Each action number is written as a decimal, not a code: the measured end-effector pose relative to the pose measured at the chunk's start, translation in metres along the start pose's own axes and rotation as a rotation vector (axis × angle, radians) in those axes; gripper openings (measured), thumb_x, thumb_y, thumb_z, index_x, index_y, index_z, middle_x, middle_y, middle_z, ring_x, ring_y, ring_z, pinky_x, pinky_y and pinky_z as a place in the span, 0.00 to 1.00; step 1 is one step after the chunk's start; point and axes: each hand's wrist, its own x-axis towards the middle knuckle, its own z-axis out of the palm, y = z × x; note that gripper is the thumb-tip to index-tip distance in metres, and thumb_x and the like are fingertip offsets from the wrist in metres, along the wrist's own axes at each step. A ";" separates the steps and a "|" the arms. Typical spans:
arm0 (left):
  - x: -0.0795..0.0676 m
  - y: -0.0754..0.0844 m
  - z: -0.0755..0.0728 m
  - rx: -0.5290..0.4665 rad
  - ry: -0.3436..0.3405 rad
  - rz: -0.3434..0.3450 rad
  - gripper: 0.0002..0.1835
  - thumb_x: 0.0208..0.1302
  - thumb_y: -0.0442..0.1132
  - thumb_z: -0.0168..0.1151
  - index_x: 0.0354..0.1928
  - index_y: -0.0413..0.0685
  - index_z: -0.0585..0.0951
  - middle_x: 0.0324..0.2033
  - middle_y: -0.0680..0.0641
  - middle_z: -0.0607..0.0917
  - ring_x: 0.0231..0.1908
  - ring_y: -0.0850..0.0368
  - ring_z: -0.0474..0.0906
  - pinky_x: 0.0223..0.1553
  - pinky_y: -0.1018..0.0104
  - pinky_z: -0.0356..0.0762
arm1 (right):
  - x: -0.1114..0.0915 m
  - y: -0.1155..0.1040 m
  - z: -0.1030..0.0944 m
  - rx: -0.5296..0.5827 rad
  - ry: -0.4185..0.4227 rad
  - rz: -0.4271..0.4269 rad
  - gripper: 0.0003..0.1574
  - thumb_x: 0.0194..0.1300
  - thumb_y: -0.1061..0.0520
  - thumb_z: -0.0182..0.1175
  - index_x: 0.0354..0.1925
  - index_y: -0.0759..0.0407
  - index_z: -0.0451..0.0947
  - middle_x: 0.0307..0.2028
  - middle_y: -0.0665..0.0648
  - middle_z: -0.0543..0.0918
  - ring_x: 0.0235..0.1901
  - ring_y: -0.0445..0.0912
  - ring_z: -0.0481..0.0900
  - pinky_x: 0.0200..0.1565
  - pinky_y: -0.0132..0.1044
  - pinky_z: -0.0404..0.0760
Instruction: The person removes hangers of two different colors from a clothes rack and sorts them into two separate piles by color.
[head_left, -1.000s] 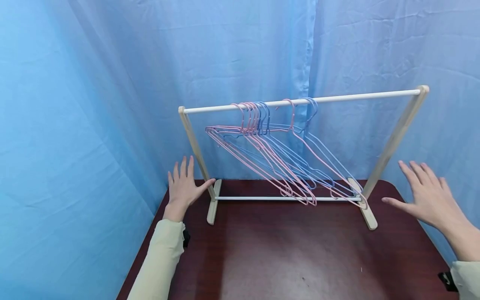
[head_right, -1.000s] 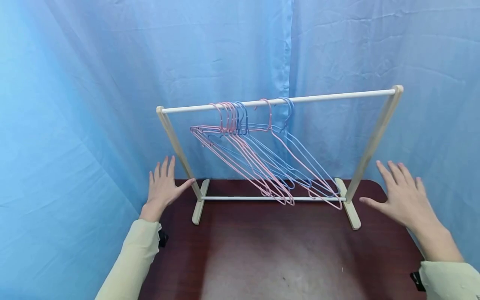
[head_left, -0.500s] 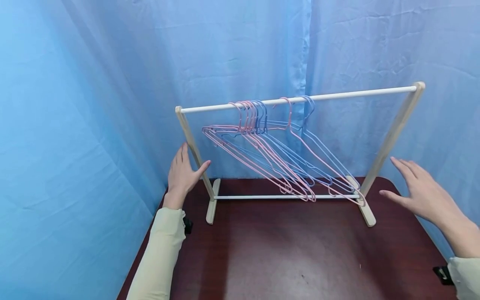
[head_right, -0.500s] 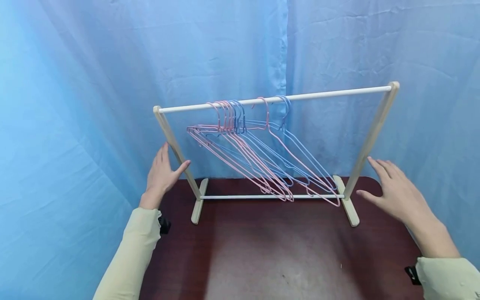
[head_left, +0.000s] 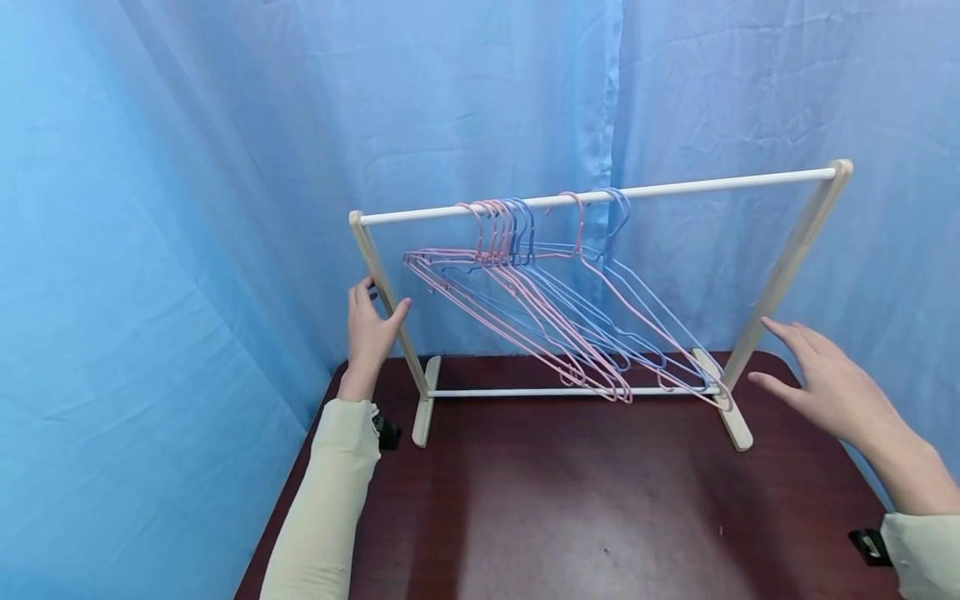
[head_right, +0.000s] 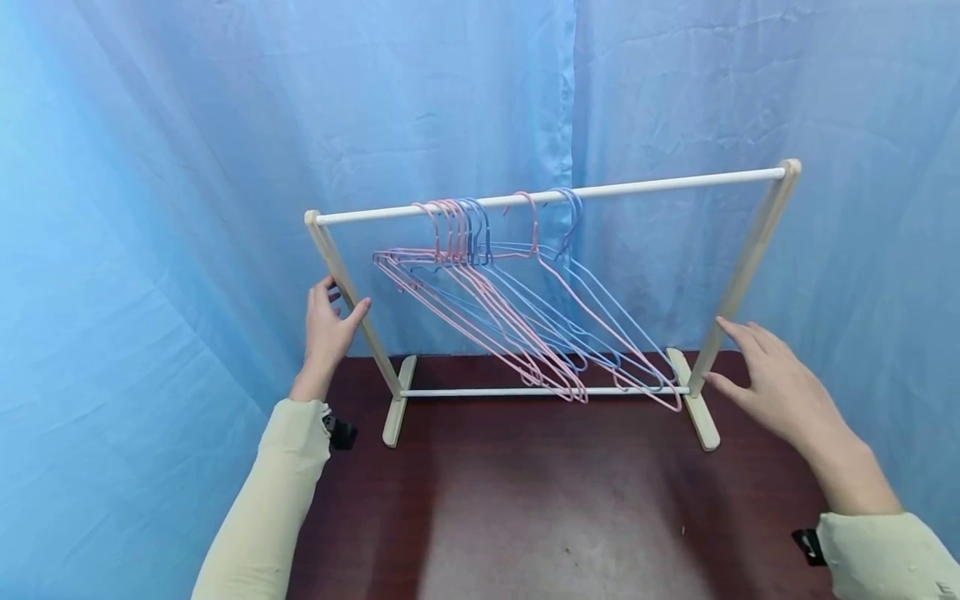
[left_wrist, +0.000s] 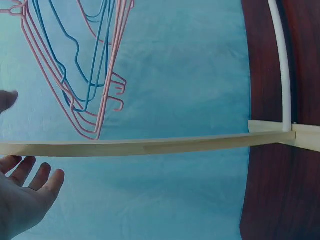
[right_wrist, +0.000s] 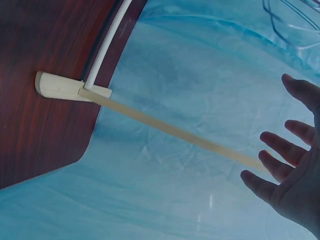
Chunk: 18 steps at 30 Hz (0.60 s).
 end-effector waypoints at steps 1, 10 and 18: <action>0.001 0.000 0.001 -0.025 0.014 -0.001 0.38 0.69 0.47 0.63 0.73 0.38 0.60 0.66 0.35 0.65 0.65 0.39 0.67 0.63 0.46 0.73 | 0.001 -0.001 0.000 0.008 0.000 -0.002 0.53 0.68 0.42 0.62 0.78 0.60 0.50 0.68 0.77 0.63 0.68 0.73 0.58 0.58 0.73 0.62; 0.009 0.004 0.009 -0.184 0.146 -0.062 0.24 0.69 0.36 0.59 0.64 0.37 0.67 0.59 0.34 0.69 0.57 0.39 0.73 0.57 0.50 0.79 | 0.001 -0.015 0.000 0.088 0.132 -0.038 0.30 0.69 0.53 0.61 0.66 0.60 0.70 0.62 0.72 0.75 0.59 0.70 0.71 0.53 0.65 0.68; 0.017 0.003 0.014 -0.201 0.214 -0.093 0.19 0.69 0.32 0.57 0.60 0.38 0.70 0.57 0.34 0.72 0.55 0.38 0.76 0.56 0.49 0.79 | 0.002 -0.026 0.002 0.134 0.182 -0.056 0.22 0.72 0.55 0.58 0.61 0.58 0.76 0.58 0.68 0.79 0.56 0.68 0.75 0.48 0.63 0.71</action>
